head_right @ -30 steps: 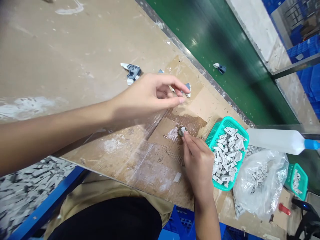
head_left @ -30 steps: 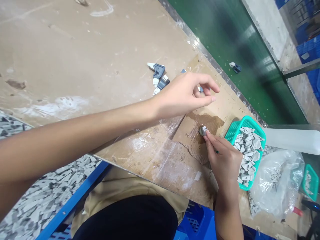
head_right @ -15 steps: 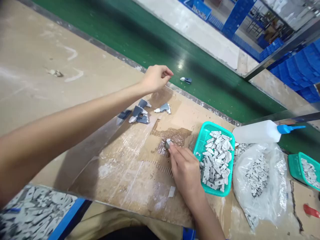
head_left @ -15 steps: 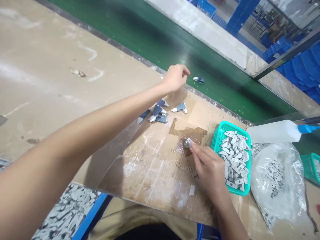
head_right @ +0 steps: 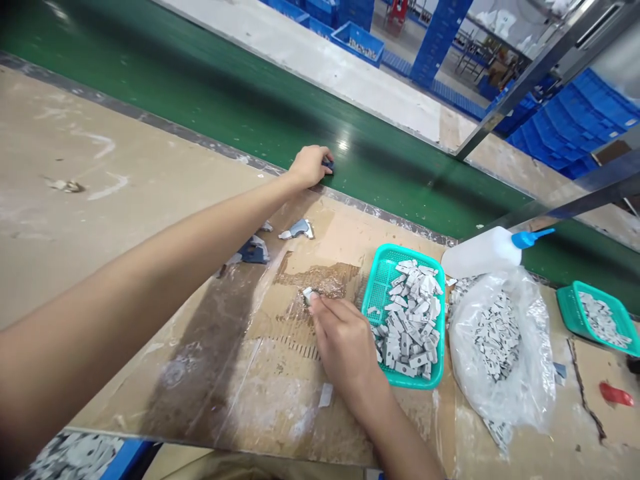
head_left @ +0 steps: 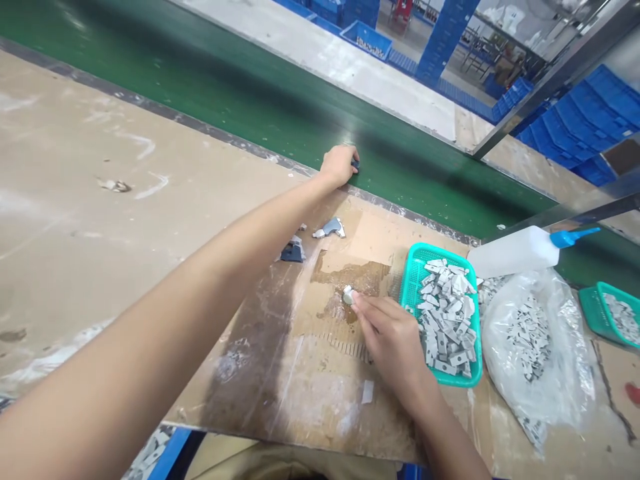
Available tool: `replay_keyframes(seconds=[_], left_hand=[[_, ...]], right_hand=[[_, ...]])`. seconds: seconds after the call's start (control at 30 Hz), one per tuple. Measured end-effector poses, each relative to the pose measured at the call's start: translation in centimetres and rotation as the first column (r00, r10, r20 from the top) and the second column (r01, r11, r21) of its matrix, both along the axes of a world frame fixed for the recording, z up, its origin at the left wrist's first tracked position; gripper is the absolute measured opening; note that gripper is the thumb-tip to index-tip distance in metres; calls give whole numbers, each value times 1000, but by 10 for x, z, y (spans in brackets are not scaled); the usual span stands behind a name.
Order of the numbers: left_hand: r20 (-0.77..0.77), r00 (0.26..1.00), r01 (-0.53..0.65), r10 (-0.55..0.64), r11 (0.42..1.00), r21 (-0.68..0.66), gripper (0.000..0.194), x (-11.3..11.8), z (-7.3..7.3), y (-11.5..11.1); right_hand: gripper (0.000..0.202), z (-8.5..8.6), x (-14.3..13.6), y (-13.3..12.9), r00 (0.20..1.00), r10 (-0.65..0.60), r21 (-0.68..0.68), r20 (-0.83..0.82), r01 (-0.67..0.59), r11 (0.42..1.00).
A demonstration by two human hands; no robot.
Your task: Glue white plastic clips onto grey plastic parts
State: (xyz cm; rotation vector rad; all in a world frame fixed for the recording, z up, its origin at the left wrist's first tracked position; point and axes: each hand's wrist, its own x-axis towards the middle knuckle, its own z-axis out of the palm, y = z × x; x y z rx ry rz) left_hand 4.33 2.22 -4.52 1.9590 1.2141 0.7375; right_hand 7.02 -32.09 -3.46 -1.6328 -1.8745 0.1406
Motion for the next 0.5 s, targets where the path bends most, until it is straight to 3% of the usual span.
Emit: replay_keyframes(seconds=[0.1,0.17,0.23,0.3,0.33,0.4,0.5], left_hand=[[331,935,-25,129,953,-301,14,-13,14,-17],[535,821,131,202,845,-519,10,-30,28,-35],[649,726,342,228,699,-628,13,-51,42,-57],[682,698,473,218,575,-668,15,-74,50,-82],[682,701,491,210,551,-674,12,-85,52,-95],[680,717,497,157,569,-655,8,-102,51,-122],[640,768,475,17,656,-587,22,-119,44,-159]], right_hand=[[29,0,0,1,1000,-6,5,-9,6,1000],[30,-1,1,0,1000,-14,-19,-27,14,1000],[30,-1,1,0,999,-21,-53,-50,18,998],[30,-1,1,0,997,-29,-67,-69,24,997],[29,0,1,0,996,-30,-60,-79,26,998],[28,3,0,1,993,-30,-19,-112,28,999],[26,11,0,1,976,-54,44,-212,65,997]])
